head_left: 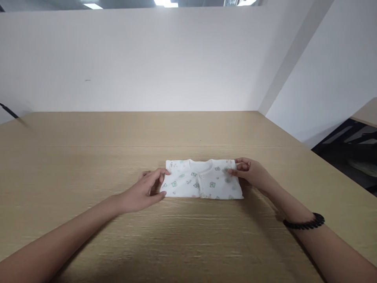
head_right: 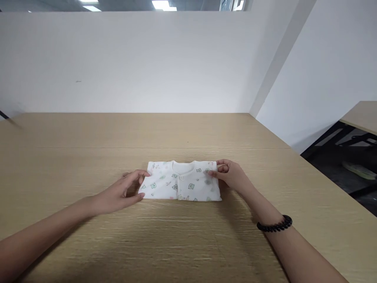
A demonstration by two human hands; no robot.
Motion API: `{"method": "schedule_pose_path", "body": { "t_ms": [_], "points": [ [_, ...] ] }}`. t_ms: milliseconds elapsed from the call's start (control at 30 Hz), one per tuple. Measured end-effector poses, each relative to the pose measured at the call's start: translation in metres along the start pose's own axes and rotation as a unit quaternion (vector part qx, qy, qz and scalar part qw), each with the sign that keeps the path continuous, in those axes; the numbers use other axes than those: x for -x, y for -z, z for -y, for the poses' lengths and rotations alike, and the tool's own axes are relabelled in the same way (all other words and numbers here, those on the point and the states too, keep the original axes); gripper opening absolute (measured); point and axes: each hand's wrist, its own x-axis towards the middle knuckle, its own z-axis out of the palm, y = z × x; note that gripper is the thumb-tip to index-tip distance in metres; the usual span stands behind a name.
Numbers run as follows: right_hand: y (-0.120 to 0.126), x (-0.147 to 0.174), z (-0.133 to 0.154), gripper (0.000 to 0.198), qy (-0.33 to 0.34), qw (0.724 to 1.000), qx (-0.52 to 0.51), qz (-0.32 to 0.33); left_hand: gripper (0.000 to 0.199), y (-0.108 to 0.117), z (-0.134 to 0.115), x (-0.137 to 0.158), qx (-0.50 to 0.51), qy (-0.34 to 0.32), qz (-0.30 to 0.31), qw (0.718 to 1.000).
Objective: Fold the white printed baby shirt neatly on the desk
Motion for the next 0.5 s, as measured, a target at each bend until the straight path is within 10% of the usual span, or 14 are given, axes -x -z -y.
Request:
{"method": "schedule_pose_path", "body": {
  "t_ms": [267,400,500],
  "points": [
    [-0.006,-0.004,-0.007,0.044,0.054,0.994,0.057,-0.082,0.038,-0.003,0.000,-0.002,-0.002,0.009,-0.032,0.999],
    [-0.012,0.000,-0.004,0.039,0.163,0.936,0.235,-0.207,0.035,-0.004,-0.002,-0.001,-0.006,-0.006,-0.056,0.998],
    [-0.021,0.010,0.000,0.053,0.261,0.893,0.324,-0.171,0.034,-0.004,-0.004,-0.001,-0.008,-0.011,-0.048,0.999]
  ]
}}
